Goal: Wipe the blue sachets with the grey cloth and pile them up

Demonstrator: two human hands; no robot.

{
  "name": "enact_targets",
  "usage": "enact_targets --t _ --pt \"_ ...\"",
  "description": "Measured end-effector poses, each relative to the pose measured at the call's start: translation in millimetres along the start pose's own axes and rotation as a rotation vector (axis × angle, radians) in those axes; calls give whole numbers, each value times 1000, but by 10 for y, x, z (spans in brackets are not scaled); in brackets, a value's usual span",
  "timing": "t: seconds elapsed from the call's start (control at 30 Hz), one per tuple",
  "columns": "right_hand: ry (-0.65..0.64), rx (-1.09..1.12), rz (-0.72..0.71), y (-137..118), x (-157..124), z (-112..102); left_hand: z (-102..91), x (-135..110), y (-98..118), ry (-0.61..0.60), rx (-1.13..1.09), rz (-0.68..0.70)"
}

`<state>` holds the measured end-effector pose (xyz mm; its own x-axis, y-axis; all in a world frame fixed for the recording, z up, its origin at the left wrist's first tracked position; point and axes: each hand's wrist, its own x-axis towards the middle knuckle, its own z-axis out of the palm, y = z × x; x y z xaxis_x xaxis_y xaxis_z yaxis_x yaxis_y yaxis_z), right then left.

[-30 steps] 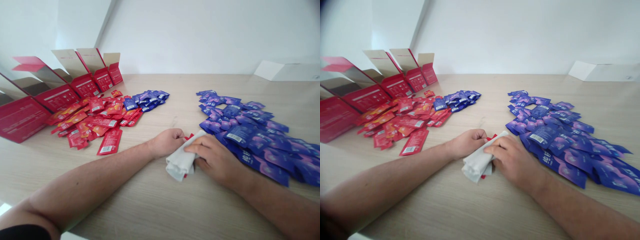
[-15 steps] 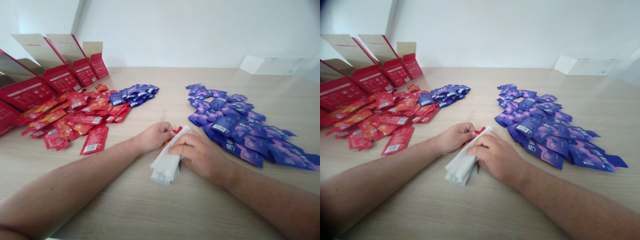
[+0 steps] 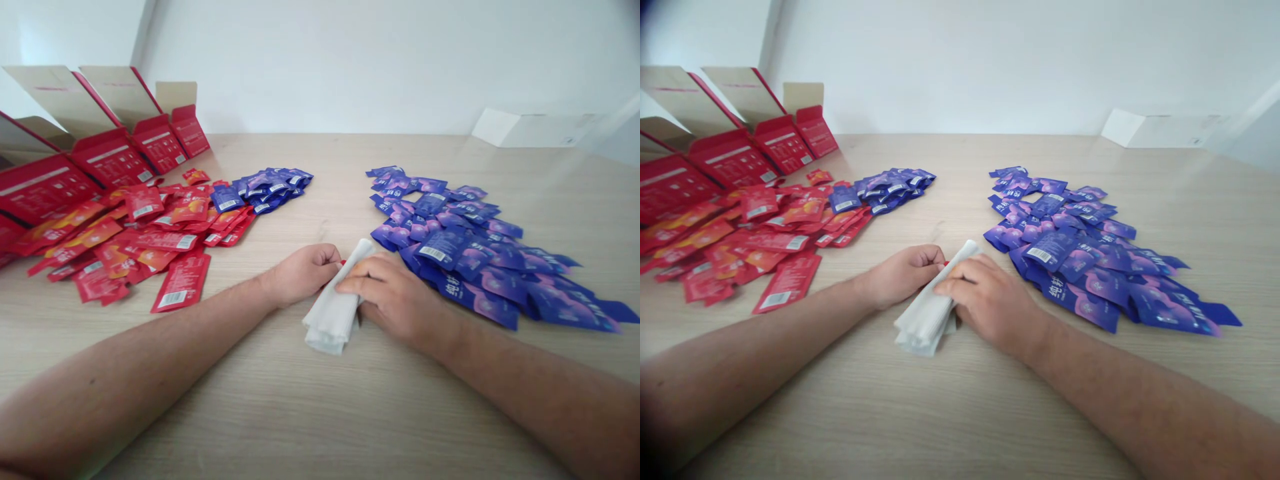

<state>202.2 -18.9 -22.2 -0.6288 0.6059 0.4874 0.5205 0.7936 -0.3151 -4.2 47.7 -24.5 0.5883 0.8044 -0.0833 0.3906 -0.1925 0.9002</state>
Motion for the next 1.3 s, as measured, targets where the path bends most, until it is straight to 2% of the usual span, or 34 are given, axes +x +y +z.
enact_targets --t 0.07,0.23,0.4,0.57,0.77,0.93,1.1,1.23,1.3 --pt "27 -14 55 9 -2 -11 3 3 4 -1 -4 -16" --pt "-87 1 -96 -23 4 -19 5 1 27 10 6 22" --pt "34 -20 61 16 1 -37 4 -7 47 18 -15 -40" --pt "-93 -2 -82 -72 8 -32 -17 -5 74 10 18 21" --pt "-10 -27 39 -18 5 -74 -27 2 94 17 47 7" --pt "-87 0 -74 -58 5 -79 -29 6 104 -4 57 34" --pt "-3 -31 63 -28 5 -97 -23 11 97 7 44 -12" --pt "-74 -2 -68 -54 3 -92 -26 17 104 -4 82 24" --pt "-60 11 -61 -34 1 -89 -29 18 106 3 95 25"
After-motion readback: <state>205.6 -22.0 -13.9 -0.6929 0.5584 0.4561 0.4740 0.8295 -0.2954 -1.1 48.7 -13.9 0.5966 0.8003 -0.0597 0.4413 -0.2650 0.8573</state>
